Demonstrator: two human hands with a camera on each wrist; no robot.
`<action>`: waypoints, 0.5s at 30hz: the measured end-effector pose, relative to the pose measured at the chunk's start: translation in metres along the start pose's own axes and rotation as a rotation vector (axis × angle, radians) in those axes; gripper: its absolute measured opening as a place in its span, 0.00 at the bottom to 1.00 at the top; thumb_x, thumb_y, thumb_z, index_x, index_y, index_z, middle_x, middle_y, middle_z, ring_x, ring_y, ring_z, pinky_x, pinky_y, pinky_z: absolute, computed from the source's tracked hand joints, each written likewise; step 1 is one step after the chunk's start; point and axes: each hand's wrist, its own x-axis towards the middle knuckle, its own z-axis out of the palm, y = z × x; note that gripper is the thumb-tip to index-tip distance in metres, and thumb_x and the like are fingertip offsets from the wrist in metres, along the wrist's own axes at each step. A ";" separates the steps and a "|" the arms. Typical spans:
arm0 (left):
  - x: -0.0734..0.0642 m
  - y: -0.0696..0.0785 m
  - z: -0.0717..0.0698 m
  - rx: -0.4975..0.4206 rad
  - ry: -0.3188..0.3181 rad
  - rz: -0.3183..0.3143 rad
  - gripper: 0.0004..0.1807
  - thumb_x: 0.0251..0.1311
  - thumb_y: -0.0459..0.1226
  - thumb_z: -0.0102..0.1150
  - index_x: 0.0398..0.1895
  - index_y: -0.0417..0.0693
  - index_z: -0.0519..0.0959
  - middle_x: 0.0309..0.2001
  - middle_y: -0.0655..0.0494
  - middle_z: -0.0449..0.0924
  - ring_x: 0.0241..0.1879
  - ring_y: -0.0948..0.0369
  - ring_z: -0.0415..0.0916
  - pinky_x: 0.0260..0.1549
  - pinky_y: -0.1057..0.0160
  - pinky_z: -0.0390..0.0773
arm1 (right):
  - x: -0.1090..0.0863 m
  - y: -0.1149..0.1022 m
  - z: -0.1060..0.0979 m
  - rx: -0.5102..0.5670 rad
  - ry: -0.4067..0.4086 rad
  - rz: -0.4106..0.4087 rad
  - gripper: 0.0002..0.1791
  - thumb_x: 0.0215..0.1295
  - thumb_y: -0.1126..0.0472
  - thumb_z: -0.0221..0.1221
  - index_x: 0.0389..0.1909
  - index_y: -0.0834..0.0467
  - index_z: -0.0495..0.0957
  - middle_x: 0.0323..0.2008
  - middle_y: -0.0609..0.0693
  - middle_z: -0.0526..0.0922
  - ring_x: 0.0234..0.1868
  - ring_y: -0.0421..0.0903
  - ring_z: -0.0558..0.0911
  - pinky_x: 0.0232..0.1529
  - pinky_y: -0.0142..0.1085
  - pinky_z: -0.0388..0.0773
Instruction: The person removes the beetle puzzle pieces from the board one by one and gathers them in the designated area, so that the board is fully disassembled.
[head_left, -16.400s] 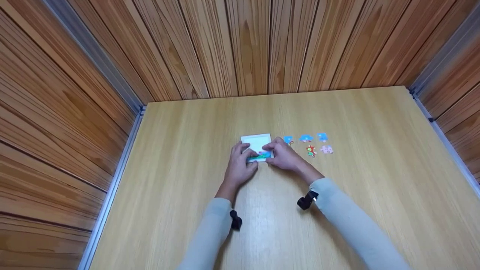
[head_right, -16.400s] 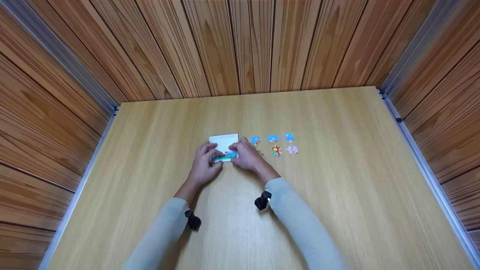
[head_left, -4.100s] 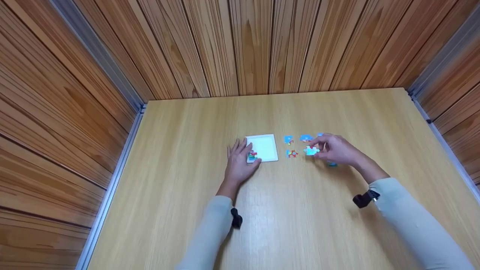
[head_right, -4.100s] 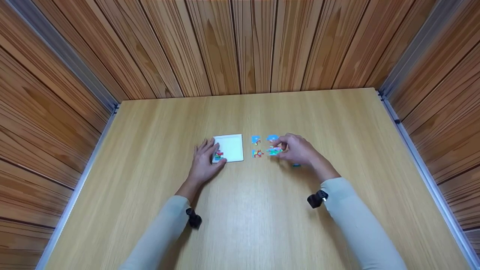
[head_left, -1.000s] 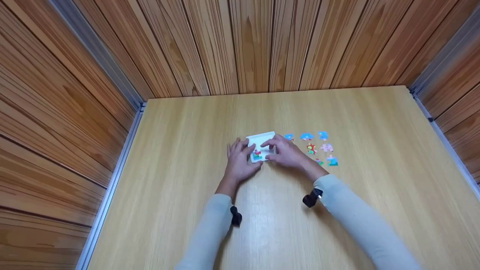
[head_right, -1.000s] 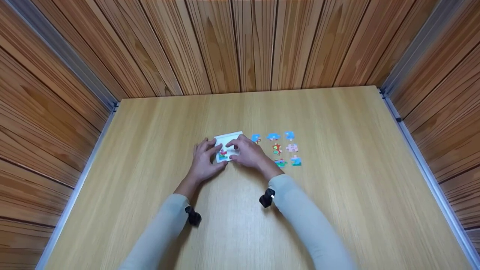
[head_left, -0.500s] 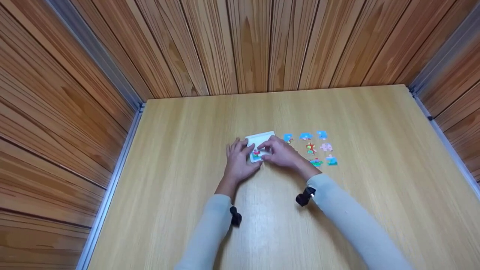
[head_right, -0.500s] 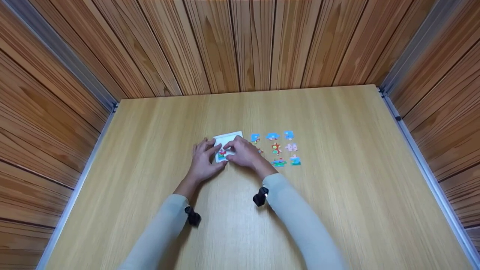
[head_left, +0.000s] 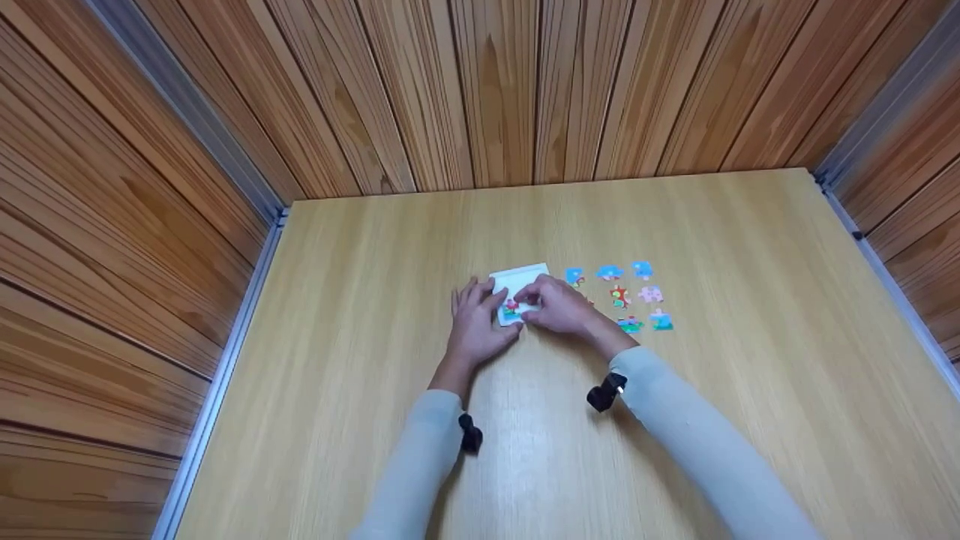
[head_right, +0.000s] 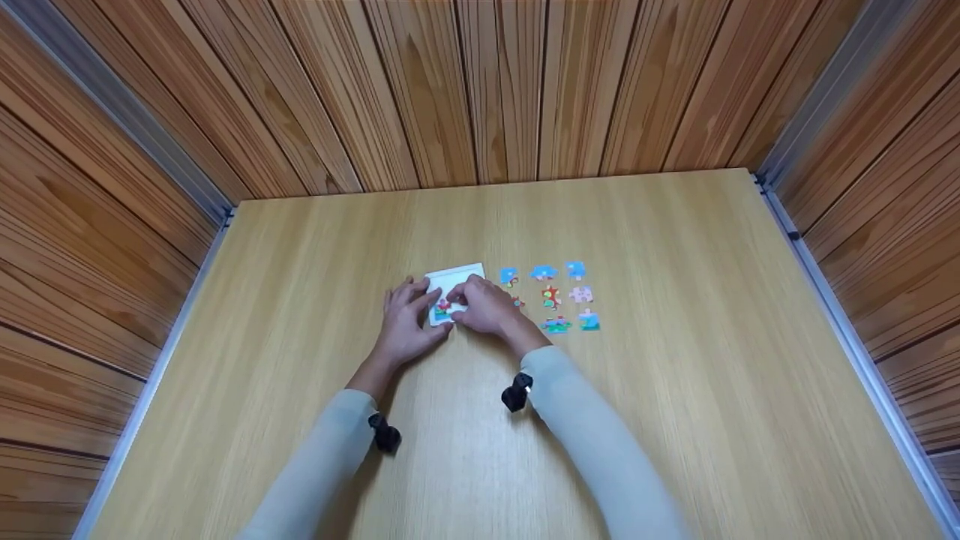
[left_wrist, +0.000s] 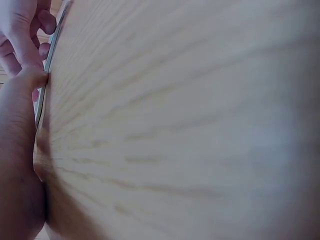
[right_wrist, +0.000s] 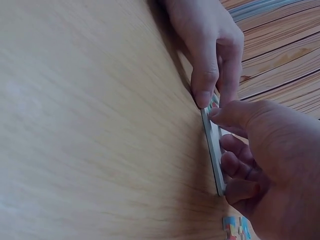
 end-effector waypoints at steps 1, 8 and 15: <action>0.000 0.000 0.000 -0.001 -0.003 -0.004 0.40 0.65 0.53 0.74 0.78 0.45 0.80 0.84 0.41 0.70 0.90 0.34 0.54 0.90 0.25 0.40 | 0.000 -0.001 0.000 0.002 -0.007 0.002 0.19 0.72 0.64 0.69 0.62 0.64 0.89 0.55 0.63 0.88 0.57 0.58 0.85 0.64 0.53 0.82; -0.001 0.000 0.001 -0.011 -0.001 -0.007 0.40 0.65 0.53 0.75 0.77 0.46 0.80 0.84 0.42 0.70 0.91 0.35 0.53 0.90 0.25 0.39 | 0.001 -0.001 -0.001 0.015 -0.024 0.002 0.20 0.73 0.65 0.69 0.63 0.62 0.89 0.58 0.63 0.87 0.59 0.59 0.84 0.66 0.55 0.82; 0.000 0.001 0.001 -0.005 0.002 -0.011 0.40 0.65 0.53 0.75 0.78 0.47 0.80 0.85 0.42 0.70 0.91 0.36 0.53 0.90 0.25 0.39 | 0.002 -0.003 -0.002 0.022 -0.041 0.015 0.22 0.74 0.65 0.68 0.67 0.62 0.87 0.60 0.63 0.86 0.61 0.60 0.84 0.68 0.56 0.82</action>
